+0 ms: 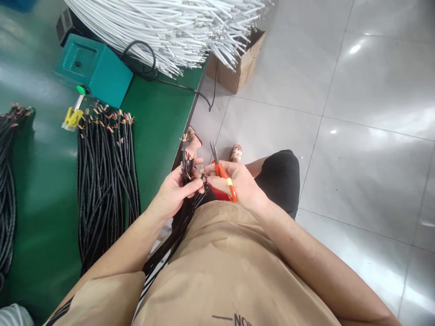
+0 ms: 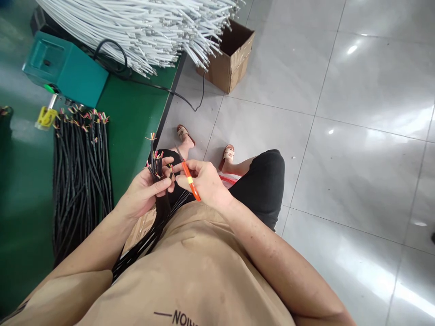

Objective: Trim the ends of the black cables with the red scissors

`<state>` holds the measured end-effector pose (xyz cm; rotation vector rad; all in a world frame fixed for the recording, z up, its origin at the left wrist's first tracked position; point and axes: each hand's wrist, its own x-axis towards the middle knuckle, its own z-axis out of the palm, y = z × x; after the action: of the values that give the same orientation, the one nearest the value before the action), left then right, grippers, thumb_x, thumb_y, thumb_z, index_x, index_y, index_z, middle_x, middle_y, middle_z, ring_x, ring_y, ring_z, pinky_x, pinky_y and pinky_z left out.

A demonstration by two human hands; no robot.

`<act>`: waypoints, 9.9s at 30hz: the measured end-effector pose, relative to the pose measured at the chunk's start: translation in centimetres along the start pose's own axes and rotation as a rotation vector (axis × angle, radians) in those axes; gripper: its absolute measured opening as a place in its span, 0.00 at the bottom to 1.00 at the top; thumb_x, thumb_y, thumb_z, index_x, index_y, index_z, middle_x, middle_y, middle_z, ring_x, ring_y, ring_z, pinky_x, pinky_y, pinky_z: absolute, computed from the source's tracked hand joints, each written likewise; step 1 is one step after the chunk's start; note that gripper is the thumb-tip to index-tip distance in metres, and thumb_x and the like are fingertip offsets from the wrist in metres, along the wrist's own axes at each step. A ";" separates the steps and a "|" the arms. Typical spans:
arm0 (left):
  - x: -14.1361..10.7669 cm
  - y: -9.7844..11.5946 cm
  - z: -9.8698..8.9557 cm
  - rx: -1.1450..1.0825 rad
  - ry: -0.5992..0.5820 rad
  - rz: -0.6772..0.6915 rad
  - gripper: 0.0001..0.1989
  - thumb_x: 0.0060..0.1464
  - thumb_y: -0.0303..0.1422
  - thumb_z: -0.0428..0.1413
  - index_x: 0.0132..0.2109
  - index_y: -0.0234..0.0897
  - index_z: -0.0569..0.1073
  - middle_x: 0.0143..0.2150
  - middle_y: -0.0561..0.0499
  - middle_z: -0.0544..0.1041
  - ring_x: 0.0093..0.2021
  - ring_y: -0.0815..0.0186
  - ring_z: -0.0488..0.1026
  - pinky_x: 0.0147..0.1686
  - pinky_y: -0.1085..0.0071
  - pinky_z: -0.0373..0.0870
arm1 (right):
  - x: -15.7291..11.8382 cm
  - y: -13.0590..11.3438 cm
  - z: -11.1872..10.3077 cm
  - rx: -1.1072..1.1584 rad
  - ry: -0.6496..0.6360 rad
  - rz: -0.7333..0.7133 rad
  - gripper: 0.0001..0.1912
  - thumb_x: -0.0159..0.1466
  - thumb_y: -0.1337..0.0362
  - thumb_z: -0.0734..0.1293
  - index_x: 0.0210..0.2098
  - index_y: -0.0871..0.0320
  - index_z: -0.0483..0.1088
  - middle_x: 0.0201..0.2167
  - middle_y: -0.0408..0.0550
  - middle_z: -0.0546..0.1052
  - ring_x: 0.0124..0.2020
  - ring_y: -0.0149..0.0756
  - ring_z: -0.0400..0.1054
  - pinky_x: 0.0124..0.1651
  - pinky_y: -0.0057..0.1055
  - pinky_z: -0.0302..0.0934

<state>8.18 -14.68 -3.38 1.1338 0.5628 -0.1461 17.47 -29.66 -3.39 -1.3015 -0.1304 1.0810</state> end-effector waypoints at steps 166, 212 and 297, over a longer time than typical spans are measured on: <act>-0.1 0.1 0.7 0.020 -0.054 -0.024 0.11 0.49 0.30 0.62 0.34 0.36 0.65 0.32 0.54 0.73 0.25 0.74 0.73 0.15 0.82 0.54 | -2.5 1.6 0.9 -0.249 0.309 -0.146 0.17 0.59 0.52 0.65 0.24 0.59 0.66 0.21 0.41 0.66 0.24 0.28 0.58 0.29 0.27 0.53; 0.9 -0.6 0.1 0.045 -0.017 -0.031 0.23 0.41 0.28 0.67 0.48 0.39 0.76 0.50 0.47 0.77 0.52 0.60 0.72 0.51 0.66 0.68 | 0.1 1.5 2.0 -0.573 0.224 -0.382 0.07 0.58 0.64 0.65 0.24 0.59 0.68 0.29 0.43 0.71 0.27 0.27 0.61 0.31 0.26 0.56; 0.3 -0.3 0.4 0.169 0.139 -0.058 0.19 0.42 0.33 0.66 0.45 0.42 0.79 0.31 0.55 0.72 0.34 0.72 0.68 0.46 0.71 0.68 | -2.1 2.9 -0.5 -1.450 0.334 -0.476 0.07 0.61 0.63 0.63 0.29 0.59 0.69 0.31 0.48 0.73 0.31 0.37 0.64 0.33 0.34 0.49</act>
<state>8.42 -15.08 -3.62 1.2996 0.7179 -0.1682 15.06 -31.84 -4.92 -2.5101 -1.0514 0.2038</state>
